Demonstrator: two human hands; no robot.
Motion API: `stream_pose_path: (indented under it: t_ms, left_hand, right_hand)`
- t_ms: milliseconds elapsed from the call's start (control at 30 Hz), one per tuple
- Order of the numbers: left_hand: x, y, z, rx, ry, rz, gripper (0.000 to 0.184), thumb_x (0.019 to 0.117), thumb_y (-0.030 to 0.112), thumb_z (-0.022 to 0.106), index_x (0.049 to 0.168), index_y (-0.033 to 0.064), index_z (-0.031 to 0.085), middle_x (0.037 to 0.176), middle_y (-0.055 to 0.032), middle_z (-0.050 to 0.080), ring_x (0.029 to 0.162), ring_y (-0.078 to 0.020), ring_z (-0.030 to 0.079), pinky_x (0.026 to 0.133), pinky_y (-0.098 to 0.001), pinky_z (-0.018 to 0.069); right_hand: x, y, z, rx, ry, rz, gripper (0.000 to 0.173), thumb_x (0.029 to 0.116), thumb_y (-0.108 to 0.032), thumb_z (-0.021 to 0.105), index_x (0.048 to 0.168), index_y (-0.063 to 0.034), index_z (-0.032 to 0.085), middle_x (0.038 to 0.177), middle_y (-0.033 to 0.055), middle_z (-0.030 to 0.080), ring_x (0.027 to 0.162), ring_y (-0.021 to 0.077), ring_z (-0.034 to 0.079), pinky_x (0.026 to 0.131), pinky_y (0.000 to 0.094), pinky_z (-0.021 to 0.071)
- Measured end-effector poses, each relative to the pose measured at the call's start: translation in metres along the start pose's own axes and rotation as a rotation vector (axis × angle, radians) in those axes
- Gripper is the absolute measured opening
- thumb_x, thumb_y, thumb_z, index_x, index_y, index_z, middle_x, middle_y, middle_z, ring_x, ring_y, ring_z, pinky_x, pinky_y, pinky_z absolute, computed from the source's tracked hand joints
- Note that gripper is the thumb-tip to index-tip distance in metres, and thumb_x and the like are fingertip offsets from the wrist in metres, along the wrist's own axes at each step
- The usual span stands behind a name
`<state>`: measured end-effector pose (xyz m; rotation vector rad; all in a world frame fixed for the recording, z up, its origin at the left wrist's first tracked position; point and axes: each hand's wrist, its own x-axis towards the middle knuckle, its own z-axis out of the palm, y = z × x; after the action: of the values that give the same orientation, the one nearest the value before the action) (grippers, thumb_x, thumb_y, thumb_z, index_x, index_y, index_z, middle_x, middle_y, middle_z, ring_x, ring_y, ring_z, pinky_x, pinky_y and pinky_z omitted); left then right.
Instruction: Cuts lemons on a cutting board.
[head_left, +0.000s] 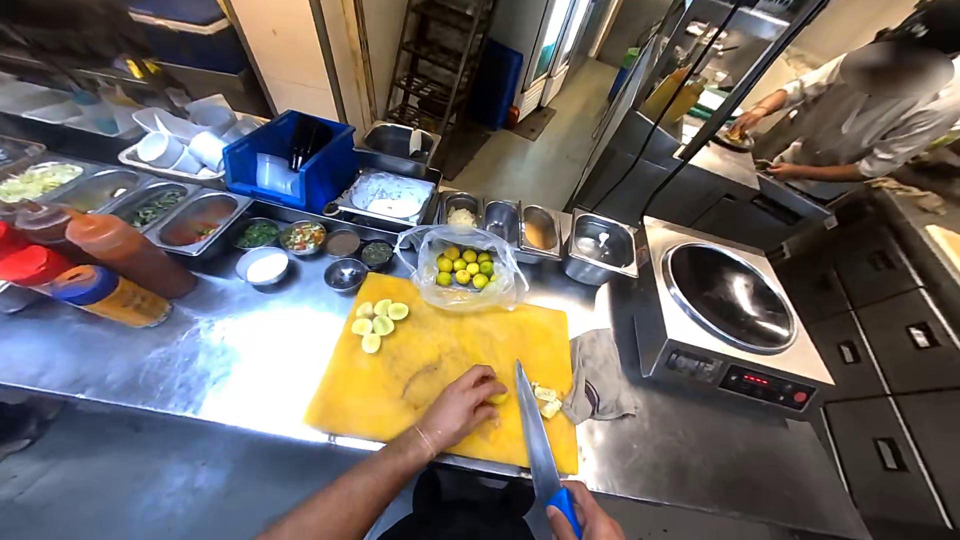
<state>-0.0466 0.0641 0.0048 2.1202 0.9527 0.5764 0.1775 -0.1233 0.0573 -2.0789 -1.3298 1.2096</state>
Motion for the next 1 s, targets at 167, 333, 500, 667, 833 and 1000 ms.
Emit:
stream_pose_path:
  t_ms: [167,333,500,667,833,1000]
  left_hand:
    - [-0.014,-0.007,0.009,-0.094,0.154,0.047,0.022,0.1016,0.026,0.064,0.111,0.0145,0.079,0.122,-0.0062,0.070,0.113,-0.0123,0.066,0.102,-0.0300,0.0540]
    - [-0.012,-0.004,0.009,-0.099,0.176,-0.038,0.029,0.0965,0.025,0.071,0.120,0.0080,0.072,0.118,-0.0049,0.072,0.108,-0.0111,0.069,0.099,-0.0301,0.0560]
    - [-0.011,-0.006,0.011,-0.099,0.195,0.003,0.022,0.0961,0.023,0.071,0.113,0.0103,0.076,0.119,-0.0033,0.072,0.112,-0.0089,0.068,0.100,-0.0287,0.0559]
    - [-0.012,-0.005,0.012,-0.095,0.182,-0.004,0.021,0.0965,0.024,0.071,0.112,0.0115,0.078,0.120,-0.0034,0.071,0.111,-0.0082,0.067,0.098,-0.0271,0.0564]
    - [-0.011,-0.007,0.014,-0.106,0.200,0.013,0.019,0.0959,0.023,0.071,0.110,0.0116,0.078,0.118,-0.0028,0.071,0.109,-0.0073,0.067,0.096,-0.0261,0.0572]
    - [-0.011,-0.008,0.014,-0.091,0.203,0.011,0.019,0.0952,0.023,0.071,0.109,0.0112,0.078,0.118,-0.0033,0.071,0.110,-0.0083,0.067,0.097,-0.0269,0.0568]
  right_hand:
    - [0.015,-0.007,0.001,-0.235,-0.059,0.108,0.032,0.0982,-0.038,0.060,0.102,-0.0080,0.070,0.077,0.0084,0.071,0.067,0.0240,0.071,0.067,0.0476,0.0595]
    - [0.026,-0.027,0.005,-0.326,-0.215,0.168,0.042,0.1028,-0.029,0.050,0.143,-0.0152,0.047,0.087,0.0093,0.073,0.075,0.0265,0.074,0.071,0.0486,0.0606]
    - [0.017,-0.071,0.009,-0.583,-0.138,0.109,0.040,0.1051,-0.032,0.044,0.143,-0.0186,0.048,0.089,0.0142,0.071,0.087,0.0355,0.072,0.074,0.0544,0.0559]
    - [0.021,-0.080,0.012,-0.641,-0.141,0.082,0.038,0.1053,-0.032,0.042,0.140,-0.0194,0.050,0.085,0.0122,0.071,0.086,0.0336,0.073,0.073,0.0523,0.0559]
    - [0.026,-0.081,0.016,-0.672,-0.128,0.066,0.039,0.1053,-0.031,0.041,0.140,-0.0174,0.050,0.084,0.0116,0.071,0.084,0.0335,0.073,0.072,0.0511,0.0564]
    - [0.056,-0.099,0.028,-0.701,-0.062,-0.005,0.037,0.1060,-0.028,0.039,0.138,-0.0145,0.050,0.082,0.0104,0.070,0.082,0.0323,0.073,0.070,0.0489,0.0570]
